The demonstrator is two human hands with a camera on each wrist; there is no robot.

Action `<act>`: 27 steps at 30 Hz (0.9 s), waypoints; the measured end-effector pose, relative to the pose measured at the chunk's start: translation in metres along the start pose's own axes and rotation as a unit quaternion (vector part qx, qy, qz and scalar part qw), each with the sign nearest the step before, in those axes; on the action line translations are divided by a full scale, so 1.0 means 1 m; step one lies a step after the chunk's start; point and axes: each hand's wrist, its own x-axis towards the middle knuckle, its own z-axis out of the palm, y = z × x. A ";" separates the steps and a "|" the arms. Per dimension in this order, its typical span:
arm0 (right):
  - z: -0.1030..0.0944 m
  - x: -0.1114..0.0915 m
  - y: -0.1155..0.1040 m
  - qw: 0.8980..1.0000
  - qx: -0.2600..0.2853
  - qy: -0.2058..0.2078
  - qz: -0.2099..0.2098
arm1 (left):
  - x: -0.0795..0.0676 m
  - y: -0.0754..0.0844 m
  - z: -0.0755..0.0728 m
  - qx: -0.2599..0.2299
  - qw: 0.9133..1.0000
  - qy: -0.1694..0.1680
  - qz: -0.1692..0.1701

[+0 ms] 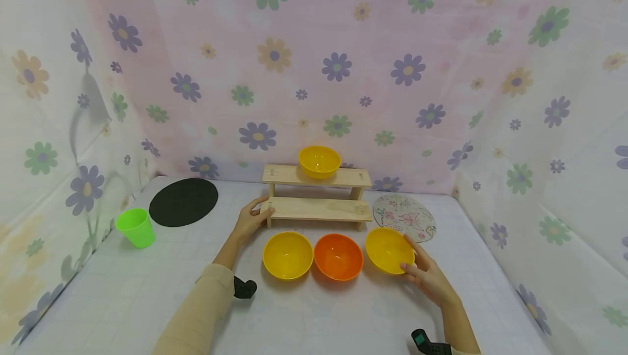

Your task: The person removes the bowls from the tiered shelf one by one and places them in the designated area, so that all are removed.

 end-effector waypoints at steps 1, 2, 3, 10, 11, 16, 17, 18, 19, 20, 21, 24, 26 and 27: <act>0.000 0.000 0.001 1.000 0.001 -0.001 0.000 | 0.000 0.000 0.000 0.001 1.000 0.001 0.000; 0.000 -0.001 0.002 1.000 0.002 -0.002 0.001 | -0.001 0.001 0.000 0.002 1.000 0.001 0.000; 0.000 -0.001 0.003 1.000 0.003 -0.003 0.002 | -0.001 0.001 0.000 0.002 1.000 0.001 0.000; 0.000 -0.001 0.008 1.000 0.011 0.012 0.027 | -0.001 0.000 0.000 -0.004 1.000 -0.003 0.002; 0.000 -0.001 0.009 0.999 0.011 0.016 0.029 | 0.000 -0.001 0.000 -0.002 1.000 -0.003 0.003; 0.001 -0.002 0.008 0.999 0.007 0.013 0.036 | 0.001 -0.002 -0.001 0.000 1.000 -0.004 0.006; 0.001 -0.002 0.007 0.999 0.008 0.010 0.038 | 0.001 -0.002 -0.001 0.001 1.000 -0.004 0.006; 0.002 -0.002 0.007 0.999 0.008 0.009 0.039 | 0.001 -0.002 -0.001 0.001 1.000 -0.004 0.006; 0.002 -0.002 0.006 0.999 0.008 0.008 0.041 | 0.001 -0.002 -0.001 0.002 1.000 -0.004 0.007; 0.003 -0.002 0.005 0.999 0.005 0.010 0.040 | 0.001 -0.002 -0.001 0.002 1.000 -0.004 0.007; 0.004 -0.002 0.004 0.999 0.005 0.009 0.041 | 0.001 -0.002 -0.001 0.002 1.000 -0.003 0.007; 0.006 -0.003 0.002 0.999 0.003 0.008 0.043 | 0.000 -0.002 0.000 0.002 1.000 -0.001 0.006; 0.006 -0.002 0.002 0.999 0.000 0.006 0.043 | 0.000 -0.002 0.000 0.001 1.000 -0.001 0.004; 0.007 -0.002 0.001 0.999 -0.001 0.007 0.044 | 0.000 -0.002 0.000 0.001 1.000 0.000 0.003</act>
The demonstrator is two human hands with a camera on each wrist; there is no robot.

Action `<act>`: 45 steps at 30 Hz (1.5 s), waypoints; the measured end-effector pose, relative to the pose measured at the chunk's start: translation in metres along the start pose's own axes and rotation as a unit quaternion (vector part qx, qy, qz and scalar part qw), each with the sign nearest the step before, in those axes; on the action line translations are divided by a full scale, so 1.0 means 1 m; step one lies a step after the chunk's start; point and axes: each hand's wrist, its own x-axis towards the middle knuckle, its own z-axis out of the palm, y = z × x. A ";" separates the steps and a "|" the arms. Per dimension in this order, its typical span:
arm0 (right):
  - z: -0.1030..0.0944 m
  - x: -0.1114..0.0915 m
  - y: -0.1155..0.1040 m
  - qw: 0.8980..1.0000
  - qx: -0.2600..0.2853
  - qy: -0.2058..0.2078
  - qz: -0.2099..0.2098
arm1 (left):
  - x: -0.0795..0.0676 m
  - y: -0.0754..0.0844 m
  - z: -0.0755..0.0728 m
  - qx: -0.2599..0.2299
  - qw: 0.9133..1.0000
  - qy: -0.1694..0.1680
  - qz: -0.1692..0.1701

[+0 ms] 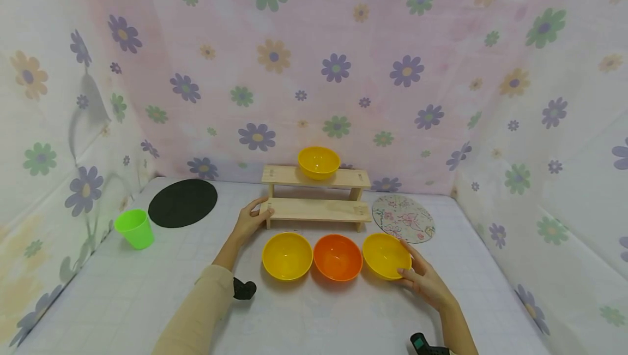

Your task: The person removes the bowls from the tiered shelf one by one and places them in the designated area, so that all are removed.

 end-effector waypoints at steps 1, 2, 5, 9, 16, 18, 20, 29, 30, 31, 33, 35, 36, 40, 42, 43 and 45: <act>0.000 0.000 0.000 1.000 -0.002 -0.003 0.000 | 0.000 0.000 0.000 0.002 1.000 0.000 0.000; 0.000 0.001 -0.001 1.000 -0.001 -0.002 0.002 | 0.000 0.000 0.000 0.002 1.000 0.001 0.000; 0.000 0.001 -0.001 1.000 -0.003 0.001 0.005 | 0.000 0.000 0.000 0.001 1.000 0.002 0.001; 0.001 0.002 0.000 1.000 0.004 -0.005 0.003 | 0.000 0.000 0.000 0.001 1.000 0.001 0.002; -0.003 0.002 -0.002 0.998 -0.066 0.002 -0.010 | 0.001 0.000 0.000 0.004 1.000 -0.001 0.002; -0.008 0.003 -0.005 0.994 -0.110 0.021 -0.009 | 0.001 0.000 0.000 0.003 1.000 0.000 0.002; -0.013 0.005 -0.010 0.989 -0.144 0.041 -0.012 | 0.002 -0.002 0.000 0.002 1.000 0.002 0.000; -0.024 0.026 -0.044 0.955 -0.237 0.162 -0.077 | 0.019 -0.027 -0.004 0.003 1.000 0.024 0.000; -0.023 0.029 -0.048 0.953 -0.239 0.167 -0.081 | 0.019 -0.027 -0.004 0.002 1.000 0.023 0.000; -0.022 0.033 -0.051 0.952 -0.240 0.168 -0.086 | 0.019 -0.027 -0.004 0.003 1.000 0.022 0.000; -0.019 0.041 -0.058 0.953 -0.233 0.165 -0.098 | 0.019 -0.027 -0.004 0.002 1.000 0.021 0.001; -0.015 0.050 -0.064 0.956 -0.220 0.158 -0.112 | 0.019 -0.027 -0.005 0.000 1.000 0.021 0.001; -0.013 0.055 -0.068 0.957 -0.213 0.155 -0.120 | 0.018 -0.027 -0.005 0.001 1.000 0.021 0.002; -0.006 0.075 -0.080 0.963 -0.182 0.138 -0.141 | 0.018 -0.027 -0.005 0.002 1.000 0.022 0.004; -0.003 0.086 -0.086 0.968 -0.161 0.128 -0.145 | 0.018 -0.026 -0.005 0.005 1.000 0.022 0.006; -0.002 0.091 -0.088 0.970 -0.149 0.123 -0.146 | 0.018 -0.026 -0.005 0.006 1.000 0.020 0.006; 0.001 0.101 -0.093 0.975 -0.129 0.111 -0.146 | 0.017 -0.026 -0.004 0.007 1.000 0.020 0.007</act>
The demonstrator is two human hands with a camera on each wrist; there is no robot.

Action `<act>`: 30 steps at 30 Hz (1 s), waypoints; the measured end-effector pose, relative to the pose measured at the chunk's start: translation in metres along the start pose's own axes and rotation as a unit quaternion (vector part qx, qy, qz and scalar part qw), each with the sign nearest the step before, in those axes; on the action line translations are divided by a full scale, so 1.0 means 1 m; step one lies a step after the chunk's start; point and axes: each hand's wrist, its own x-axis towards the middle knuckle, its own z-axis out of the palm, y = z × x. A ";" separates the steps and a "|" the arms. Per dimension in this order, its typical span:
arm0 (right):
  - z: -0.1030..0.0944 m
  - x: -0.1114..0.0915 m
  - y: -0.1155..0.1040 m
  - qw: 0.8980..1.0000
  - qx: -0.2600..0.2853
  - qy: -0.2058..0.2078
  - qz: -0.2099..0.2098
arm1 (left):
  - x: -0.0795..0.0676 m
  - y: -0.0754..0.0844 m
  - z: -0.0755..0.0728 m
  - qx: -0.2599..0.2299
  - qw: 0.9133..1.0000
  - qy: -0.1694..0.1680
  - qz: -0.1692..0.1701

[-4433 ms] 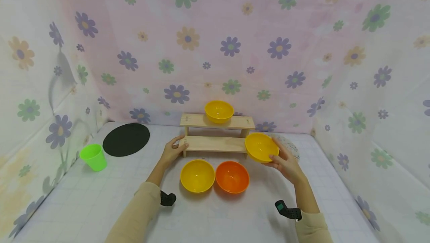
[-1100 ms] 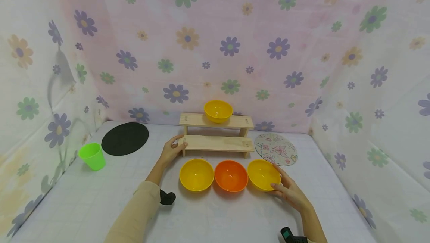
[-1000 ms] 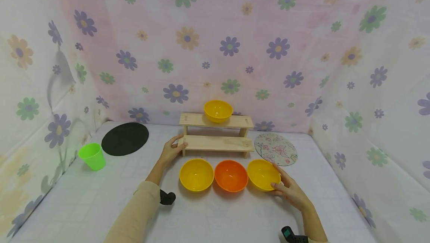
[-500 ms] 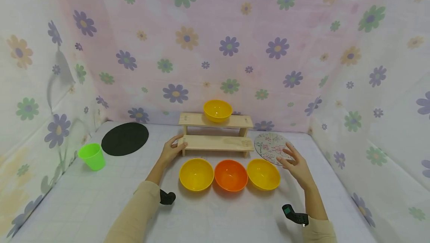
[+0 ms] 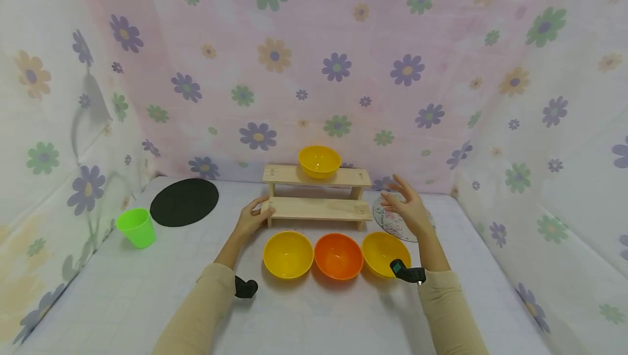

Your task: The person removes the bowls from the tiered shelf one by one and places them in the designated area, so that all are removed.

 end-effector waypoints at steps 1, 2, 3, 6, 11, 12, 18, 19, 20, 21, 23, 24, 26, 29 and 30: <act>0.002 0.005 -0.001 1.000 0.010 -0.003 0.001 | 0.000 0.000 0.000 0.001 1.000 0.000 0.000; 0.005 0.010 -0.002 1.000 0.018 -0.007 0.002 | 0.000 0.000 0.000 0.003 1.000 0.000 0.001; 0.007 0.015 -0.003 1.000 0.025 -0.011 0.003 | 0.000 0.000 0.001 0.001 1.000 0.000 0.001; 0.015 0.026 -0.008 0.999 0.048 -0.025 0.009 | 0.000 0.000 0.001 -0.001 1.000 0.001 0.003; 0.030 0.037 -0.022 0.995 0.089 -0.044 0.024 | 0.001 -0.001 0.001 -0.008 1.000 -0.002 -0.001; 0.034 0.038 -0.026 0.994 0.093 -0.048 0.026 | 0.001 -0.001 0.001 -0.010 1.000 -0.002 -0.002; 0.054 0.047 -0.047 0.992 0.110 -0.058 0.029 | 0.001 -0.001 -0.001 -0.014 1.000 0.000 -0.005; 0.057 0.049 -0.047 0.991 0.116 -0.060 0.030 | 0.001 -0.001 -0.001 -0.012 1.000 0.002 -0.006; 0.060 0.052 -0.046 0.990 0.124 -0.063 0.031 | 0.001 -0.001 -0.001 -0.009 1.000 0.002 -0.005; 0.062 0.055 -0.045 0.989 0.129 -0.066 0.030 | 0.002 -0.001 -0.001 -0.007 1.000 0.003 -0.005; 0.067 0.061 -0.039 0.986 0.146 -0.070 0.035 | 0.002 -0.002 -0.001 -0.002 1.000 0.003 -0.003; 0.069 0.064 -0.035 0.985 0.152 -0.071 0.038 | 0.002 -0.002 -0.001 0.000 1.000 0.002 0.000; 0.073 0.069 -0.028 0.983 0.162 -0.074 0.042 | 0.002 -0.002 -0.001 0.002 1.000 0.001 0.003; 0.081 0.074 -0.022 0.980 0.178 -0.073 0.045 | 0.001 -0.002 0.000 0.004 1.000 0.002 0.006; 0.083 0.075 -0.021 0.981 0.178 -0.072 0.042 | 0.001 -0.001 0.000 0.005 1.000 0.002 0.007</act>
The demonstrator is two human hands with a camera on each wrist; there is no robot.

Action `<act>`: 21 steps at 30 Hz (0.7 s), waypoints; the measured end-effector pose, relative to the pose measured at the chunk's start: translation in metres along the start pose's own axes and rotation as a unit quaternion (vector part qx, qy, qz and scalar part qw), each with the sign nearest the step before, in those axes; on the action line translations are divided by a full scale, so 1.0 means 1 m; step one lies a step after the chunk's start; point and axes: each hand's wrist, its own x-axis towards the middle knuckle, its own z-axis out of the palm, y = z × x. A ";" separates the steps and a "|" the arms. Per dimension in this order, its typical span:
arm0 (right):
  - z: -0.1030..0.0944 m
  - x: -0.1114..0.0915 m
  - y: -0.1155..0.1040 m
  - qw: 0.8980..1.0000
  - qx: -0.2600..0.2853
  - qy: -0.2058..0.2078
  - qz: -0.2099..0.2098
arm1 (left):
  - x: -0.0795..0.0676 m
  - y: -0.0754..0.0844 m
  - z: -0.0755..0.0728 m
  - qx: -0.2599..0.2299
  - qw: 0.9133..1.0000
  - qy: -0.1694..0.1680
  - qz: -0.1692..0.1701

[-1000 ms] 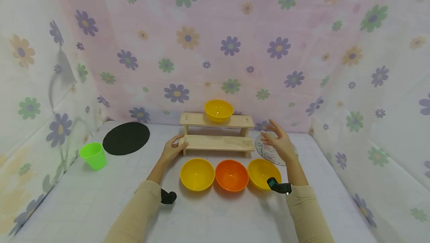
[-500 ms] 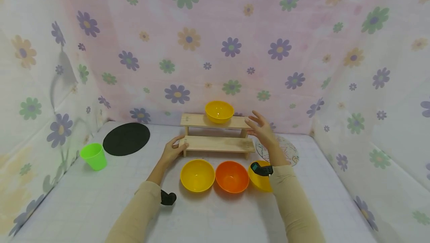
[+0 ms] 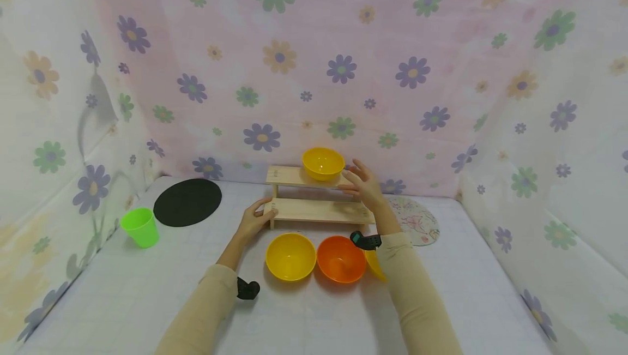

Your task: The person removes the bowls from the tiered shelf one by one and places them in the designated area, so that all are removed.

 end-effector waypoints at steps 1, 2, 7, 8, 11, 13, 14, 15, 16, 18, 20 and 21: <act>0.002 0.001 0.001 1.000 0.004 0.000 -0.003 | 0.000 0.000 0.000 -0.001 1.000 0.001 0.000; 0.004 0.002 0.001 1.000 0.009 0.001 -0.006 | -0.001 0.001 0.000 -0.001 1.000 0.001 0.001; 0.017 0.009 -0.001 1.000 0.017 0.003 -0.007 | -0.001 0.002 0.000 -0.004 1.000 0.002 0.000; 0.020 0.009 -0.003 1.000 0.017 0.001 -0.005 | -0.001 0.002 0.000 -0.003 1.000 0.001 0.000; 0.025 0.013 -0.003 1.000 0.019 0.005 0.003 | -0.001 0.002 0.000 -0.002 1.000 0.002 -0.002; 0.028 0.015 -0.003 1.000 0.014 0.006 0.004 | -0.001 0.002 0.000 -0.002 1.000 0.002 -0.002; 0.030 0.016 -0.003 1.000 0.011 0.008 0.006 | -0.002 0.002 0.000 -0.003 1.000 0.002 -0.002; 0.030 0.019 -0.001 1.000 0.011 0.013 0.008 | -0.002 0.003 0.001 -0.003 1.000 0.002 -0.003; 0.031 0.019 -0.001 1.000 0.009 0.015 0.011 | -0.002 0.002 0.001 -0.002 1.000 0.002 -0.002; 0.034 0.020 -0.001 1.000 0.004 0.018 0.014 | -0.001 0.002 0.001 -0.003 1.000 0.002 -0.004; 0.036 0.020 -0.002 1.000 0.004 0.023 0.020 | 0.000 0.001 0.001 -0.003 1.000 0.002 -0.005; 0.038 0.021 -0.003 0.999 0.004 0.026 0.022 | 0.000 0.001 0.001 -0.003 1.000 0.002 -0.005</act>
